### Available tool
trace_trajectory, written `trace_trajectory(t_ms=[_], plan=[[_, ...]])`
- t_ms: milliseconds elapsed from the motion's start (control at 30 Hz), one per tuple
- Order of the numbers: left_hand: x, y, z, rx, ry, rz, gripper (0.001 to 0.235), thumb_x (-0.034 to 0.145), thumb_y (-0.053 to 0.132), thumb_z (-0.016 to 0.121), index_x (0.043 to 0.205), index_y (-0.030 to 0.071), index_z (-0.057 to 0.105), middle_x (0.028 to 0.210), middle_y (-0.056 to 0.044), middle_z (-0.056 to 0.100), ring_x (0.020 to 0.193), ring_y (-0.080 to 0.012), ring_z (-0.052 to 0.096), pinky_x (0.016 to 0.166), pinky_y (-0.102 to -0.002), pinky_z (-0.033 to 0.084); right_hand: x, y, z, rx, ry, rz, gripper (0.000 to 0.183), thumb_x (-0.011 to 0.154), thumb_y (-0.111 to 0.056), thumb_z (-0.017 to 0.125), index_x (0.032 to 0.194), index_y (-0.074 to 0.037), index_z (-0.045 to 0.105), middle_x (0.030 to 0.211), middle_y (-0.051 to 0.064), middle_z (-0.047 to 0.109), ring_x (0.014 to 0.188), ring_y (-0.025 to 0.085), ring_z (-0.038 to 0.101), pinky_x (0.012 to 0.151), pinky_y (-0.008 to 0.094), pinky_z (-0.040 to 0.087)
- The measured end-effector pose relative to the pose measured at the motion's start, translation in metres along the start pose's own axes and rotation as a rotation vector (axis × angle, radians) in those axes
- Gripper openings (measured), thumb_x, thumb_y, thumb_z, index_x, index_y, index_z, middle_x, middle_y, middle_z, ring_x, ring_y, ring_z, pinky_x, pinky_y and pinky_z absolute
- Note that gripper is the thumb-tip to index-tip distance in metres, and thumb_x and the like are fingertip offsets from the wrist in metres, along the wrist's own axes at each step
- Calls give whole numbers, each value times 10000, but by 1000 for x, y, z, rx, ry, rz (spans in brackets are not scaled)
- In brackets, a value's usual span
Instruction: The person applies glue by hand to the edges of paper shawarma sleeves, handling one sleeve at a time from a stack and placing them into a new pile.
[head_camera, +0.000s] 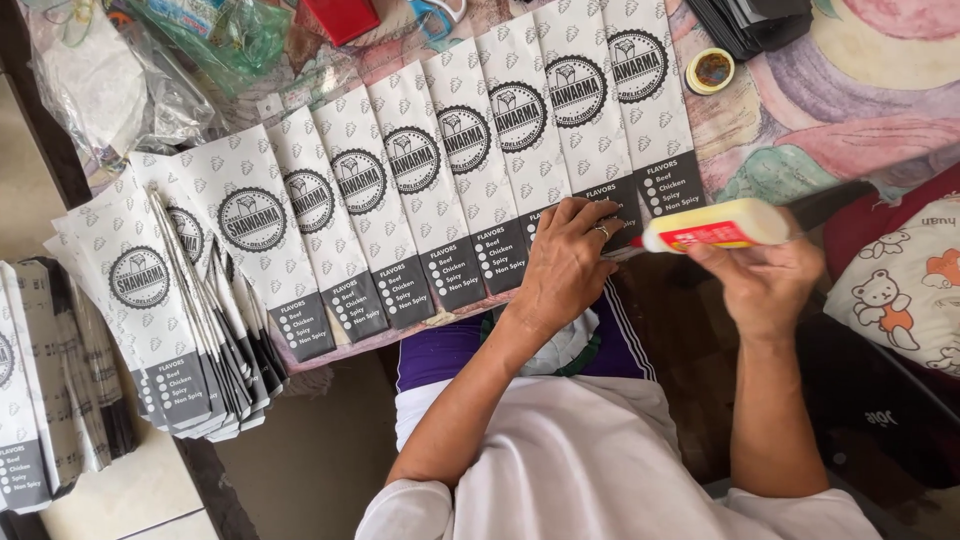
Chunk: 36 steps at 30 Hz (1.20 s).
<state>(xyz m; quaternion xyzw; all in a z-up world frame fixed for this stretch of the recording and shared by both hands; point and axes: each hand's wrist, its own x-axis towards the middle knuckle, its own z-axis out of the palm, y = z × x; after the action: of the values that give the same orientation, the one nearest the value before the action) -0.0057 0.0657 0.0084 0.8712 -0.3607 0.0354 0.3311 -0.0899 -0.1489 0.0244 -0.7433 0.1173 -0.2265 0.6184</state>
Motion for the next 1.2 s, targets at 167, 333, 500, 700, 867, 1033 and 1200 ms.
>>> trace_trajectory(t_ms=[167, 333, 500, 700, 867, 1033, 1200], plan=[[1, -1, 1, -6, 19, 6, 491, 676, 105, 844, 1147, 42, 724, 1308, -67, 644, 1159, -312, 550, 907, -461, 469, -3, 3, 0, 21, 35, 35, 383, 856, 49, 860, 1155, 61, 621, 1073, 187, 687, 1003, 259, 702, 953, 397, 669], [3, 1, -4, -4, 13, -17, 537, 666, 224, 904, 1148, 75, 720, 1305, -46, 656, 1146, -296, 556, 894, -460, 458, -9, 0, 24, 54, -46, 14, 376, 830, 25, 859, 1110, 106, 622, 1027, 168, 676, 978, 256, 693, 954, 404, 656], [4, 5, -10, -23, 71, 6, 283, 886, 220, 768, 1116, 56, 743, 1258, -54, 675, 1088, -282, 561, 867, -447, 443, -3, 1, 7, 45, 25, 15, 375, 847, 80, 855, 1148, 81, 631, 1050, 214, 697, 953, 274, 714, 932, 427, 683], [2, 4, 5, -126, 164, -59, 216, 832, 88, 760, 1047, 68, 761, 1218, -23, 693, 1086, -273, 569, 908, -445, 452, -3, 13, -11, 96, 90, -46, 419, 855, 68, 855, 1206, 64, 625, 1072, 171, 683, 1026, 276, 701, 954, 448, 690], [3, 3, 10, -134, 191, -79, 270, 801, -36, 652, 1020, 68, 771, 1211, -14, 699, 1075, -267, 570, 928, -440, 435, -8, 7, 11, 63, 46, 18, 400, 856, 58, 852, 1173, 63, 608, 1063, 194, 681, 985, 260, 695, 946, 433, 679], [4, 2, 10, -93, 179, -78, 268, 813, -53, 684, 1033, 69, 776, 1205, -11, 704, 1078, -252, 564, 913, -428, 426, -6, -6, 23, 33, -64, 0, 292, 852, 42, 850, 1074, 82, 664, 1034, 139, 677, 996, 242, 688, 946, 388, 653], [2, 2, 8, -146, 177, -67, 510, 647, -202, 550, 1032, 44, 776, 1204, -22, 702, 1077, -254, 564, 929, -423, 413, -2, 20, -2, 72, 102, -5, 461, 837, 68, 872, 1226, 90, 626, 1065, 192, 697, 970, 250, 699, 951, 446, 682]])
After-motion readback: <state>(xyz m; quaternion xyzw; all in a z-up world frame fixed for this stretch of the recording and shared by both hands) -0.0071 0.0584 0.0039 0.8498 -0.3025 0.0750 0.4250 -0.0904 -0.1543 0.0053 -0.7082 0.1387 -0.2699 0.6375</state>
